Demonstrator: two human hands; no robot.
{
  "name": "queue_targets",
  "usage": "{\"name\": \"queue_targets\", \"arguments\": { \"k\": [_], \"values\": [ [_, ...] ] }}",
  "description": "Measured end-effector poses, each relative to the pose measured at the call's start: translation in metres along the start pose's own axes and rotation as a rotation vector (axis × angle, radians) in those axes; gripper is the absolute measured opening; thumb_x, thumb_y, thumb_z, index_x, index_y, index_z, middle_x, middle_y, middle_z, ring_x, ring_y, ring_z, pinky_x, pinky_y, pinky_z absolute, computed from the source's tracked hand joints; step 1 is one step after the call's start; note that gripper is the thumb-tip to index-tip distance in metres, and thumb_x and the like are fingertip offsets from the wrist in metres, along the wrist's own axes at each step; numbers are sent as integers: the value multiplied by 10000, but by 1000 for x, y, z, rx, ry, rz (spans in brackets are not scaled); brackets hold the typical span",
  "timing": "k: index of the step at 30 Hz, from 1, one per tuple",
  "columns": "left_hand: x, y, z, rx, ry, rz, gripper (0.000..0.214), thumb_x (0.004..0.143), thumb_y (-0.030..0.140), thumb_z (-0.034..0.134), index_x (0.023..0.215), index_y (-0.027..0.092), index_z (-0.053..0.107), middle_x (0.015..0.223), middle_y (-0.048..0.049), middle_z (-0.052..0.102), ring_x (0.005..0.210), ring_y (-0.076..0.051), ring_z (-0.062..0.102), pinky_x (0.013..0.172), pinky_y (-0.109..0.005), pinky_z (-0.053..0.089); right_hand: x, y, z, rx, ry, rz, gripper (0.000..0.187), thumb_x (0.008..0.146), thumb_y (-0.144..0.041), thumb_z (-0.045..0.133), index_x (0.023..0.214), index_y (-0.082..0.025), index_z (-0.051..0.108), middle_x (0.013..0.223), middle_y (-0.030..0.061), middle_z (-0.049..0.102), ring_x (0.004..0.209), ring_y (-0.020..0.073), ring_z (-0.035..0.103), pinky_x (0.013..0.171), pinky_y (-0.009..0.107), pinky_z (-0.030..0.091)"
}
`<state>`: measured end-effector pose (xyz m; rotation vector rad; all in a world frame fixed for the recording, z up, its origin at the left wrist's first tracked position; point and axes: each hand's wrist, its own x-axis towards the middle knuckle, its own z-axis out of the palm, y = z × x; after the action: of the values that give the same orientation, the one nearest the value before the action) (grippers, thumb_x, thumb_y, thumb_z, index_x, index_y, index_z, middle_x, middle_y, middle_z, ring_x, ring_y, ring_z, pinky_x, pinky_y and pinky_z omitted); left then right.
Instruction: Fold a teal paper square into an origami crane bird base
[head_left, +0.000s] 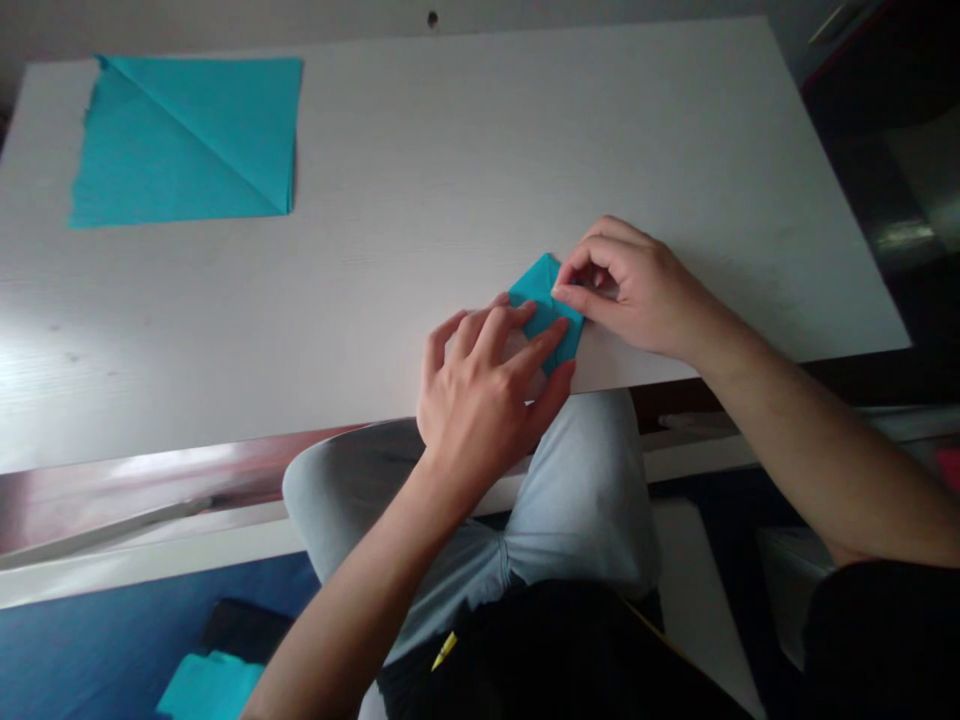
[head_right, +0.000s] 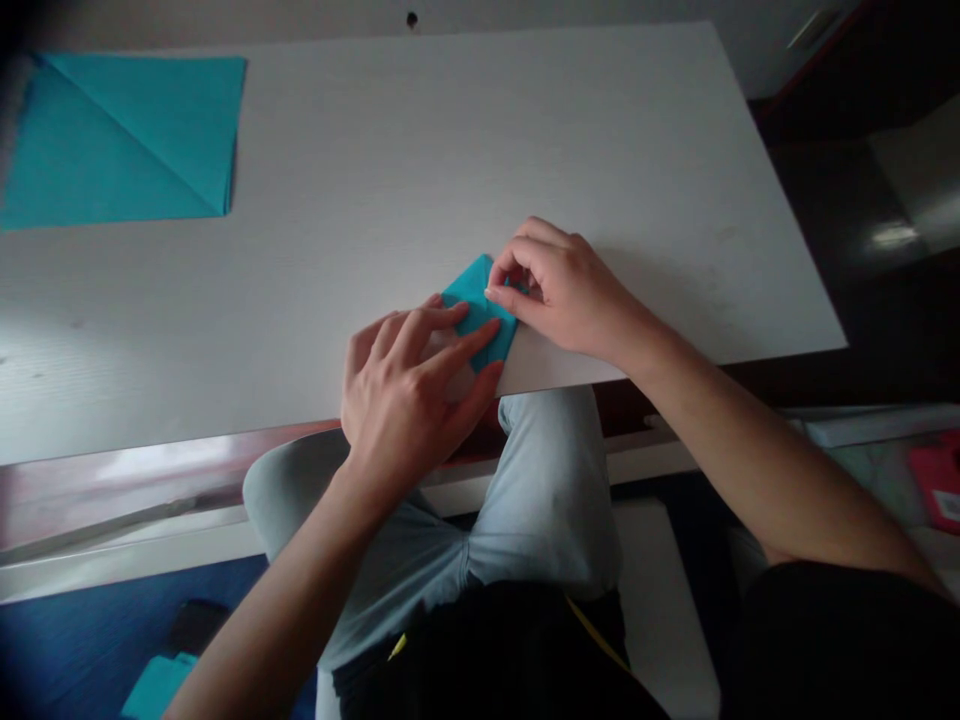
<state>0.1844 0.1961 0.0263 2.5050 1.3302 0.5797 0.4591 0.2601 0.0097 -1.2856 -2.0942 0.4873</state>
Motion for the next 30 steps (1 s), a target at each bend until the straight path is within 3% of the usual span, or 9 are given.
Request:
{"name": "queue_targets", "arguments": {
  "k": [5,7,9,10,13,15,20,26,30],
  "values": [
    [1,1,-3,18,-60,-21,455,1357,507,550,1700,450,843,1807,-50,777,1754,-401,650,1466,-698,492,-6,-6,-10,-122,99,-28,131,1220,-463,784,1168,-343,787,1234,86,852,999,298,760,947,519,666],
    [1,1,-3,38,-72,-9,450,1353,506,571,1718,440,825,1819,-59,768,1763,-404,641,1463,-687,483,-20,-17,-17,-220,200,-65,175,1286,-451,694,1234,-328,808,1262,107,880,1116,336,807,1054,561,651],
    [1,0,-3,55,-71,11,443,1347,503,594,1723,432,817,1821,-60,768,1760,-404,646,1457,-672,485,-40,-31,-21,-335,244,-171,191,1282,-435,717,1326,-300,845,1315,108,917,1215,375,851,1084,588,635],
    [1,0,-3,60,-64,15,439,1348,499,592,1717,429,821,1811,-60,775,1754,-398,652,1456,-665,488,-51,-38,-21,-370,233,-197,212,1276,-395,728,1424,-300,847,1376,97,936,1243,382,863,1083,590,632],
    [1,2,-3,71,-38,4,447,1362,498,547,1694,443,841,1768,-59,800,1730,-376,677,1450,-654,516,-78,-53,-16,-397,113,-168,509,1271,-308,739,1779,-342,742,1679,89,888,1403,387,846,1160,598,640],
    [1,2,-5,75,-41,-8,454,1361,508,542,1692,454,849,1766,-69,794,1711,-385,691,1446,-671,531,-87,-56,-11,-377,59,-164,648,1257,-327,756,1897,-368,663,1802,86,822,1466,413,827,1196,634,647],
    [4,-3,-10,68,-116,-6,457,1356,461,568,1738,503,815,1814,-59,746,1698,-387,696,1446,-661,534,-86,-48,-7,-378,-34,-112,597,1268,-382,723,1865,-392,722,1842,62,793,1545,450,803,1194,688,639],
    [6,-4,-12,50,-80,-7,418,1366,501,585,1685,478,854,1734,-59,796,1593,-371,738,1366,-654,559,-85,-47,-5,-394,-14,-114,529,1283,-388,699,1807,-363,765,1832,62,801,1537,437,798,1214,680,632],
    [6,-3,-11,56,-92,-2,435,1356,512,586,1712,476,833,1776,-63,767,1615,-390,713,1395,-666,548,-84,-48,-7,-368,-39,-107,525,1291,-375,675,1808,-364,767,1871,49,767,1565,432,780,1249,694,622]
  ]
}}
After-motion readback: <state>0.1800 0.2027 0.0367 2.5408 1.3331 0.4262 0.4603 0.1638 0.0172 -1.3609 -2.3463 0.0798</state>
